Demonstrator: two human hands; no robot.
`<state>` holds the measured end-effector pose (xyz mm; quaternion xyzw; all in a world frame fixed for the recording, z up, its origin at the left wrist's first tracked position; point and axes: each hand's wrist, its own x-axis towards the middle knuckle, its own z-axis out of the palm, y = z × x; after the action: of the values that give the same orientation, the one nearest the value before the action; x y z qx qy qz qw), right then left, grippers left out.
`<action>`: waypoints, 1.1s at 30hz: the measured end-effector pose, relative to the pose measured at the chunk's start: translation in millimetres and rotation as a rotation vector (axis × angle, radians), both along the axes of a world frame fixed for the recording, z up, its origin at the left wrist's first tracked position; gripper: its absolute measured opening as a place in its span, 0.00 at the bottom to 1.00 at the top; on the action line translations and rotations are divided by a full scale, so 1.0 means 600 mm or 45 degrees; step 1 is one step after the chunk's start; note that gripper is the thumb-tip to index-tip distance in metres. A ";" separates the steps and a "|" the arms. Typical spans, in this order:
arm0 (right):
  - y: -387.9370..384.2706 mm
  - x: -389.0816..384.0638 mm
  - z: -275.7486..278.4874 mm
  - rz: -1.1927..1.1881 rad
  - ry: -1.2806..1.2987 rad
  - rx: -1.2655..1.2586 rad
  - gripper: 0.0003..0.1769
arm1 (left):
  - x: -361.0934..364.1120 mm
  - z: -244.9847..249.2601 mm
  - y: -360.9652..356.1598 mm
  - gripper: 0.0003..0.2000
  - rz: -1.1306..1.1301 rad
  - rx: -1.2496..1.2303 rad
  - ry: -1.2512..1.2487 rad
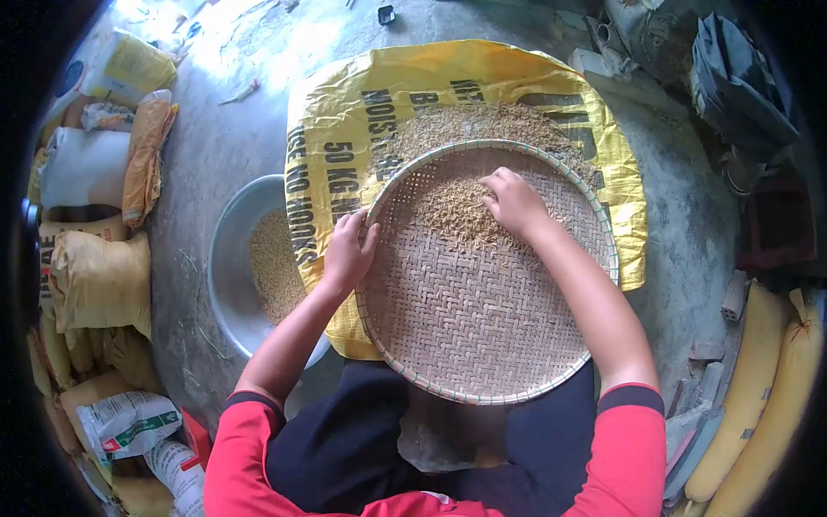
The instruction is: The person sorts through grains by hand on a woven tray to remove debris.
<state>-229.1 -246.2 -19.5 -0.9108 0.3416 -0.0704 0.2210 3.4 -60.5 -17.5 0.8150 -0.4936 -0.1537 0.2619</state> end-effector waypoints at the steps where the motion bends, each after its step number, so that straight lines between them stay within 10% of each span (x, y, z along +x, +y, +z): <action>1: -0.002 0.007 -0.005 -0.028 -0.046 -0.019 0.14 | 0.000 0.000 0.000 0.17 -0.017 -0.003 -0.027; 16: 0.012 0.082 0.053 -0.231 -0.223 0.247 0.05 | -0.004 0.009 0.001 0.19 0.016 0.075 0.049; 20: 0.113 0.202 0.167 0.051 -0.482 1.148 0.11 | -0.001 0.011 0.010 0.17 -0.011 0.062 0.024; 25: 0.152 0.249 0.212 0.218 -0.756 1.316 0.17 | -0.002 -0.002 0.005 0.16 -0.082 0.101 -0.030; 33: -0.003 0.096 0.081 -0.255 -0.602 0.888 0.11 | -0.005 -0.001 0.009 0.20 -0.051 -0.014 -0.111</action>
<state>-171.2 -248.2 29.0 -0.7028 0.3718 -0.1785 0.5796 0.5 -54.9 -18.1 0.8095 -0.5214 -0.1205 0.2414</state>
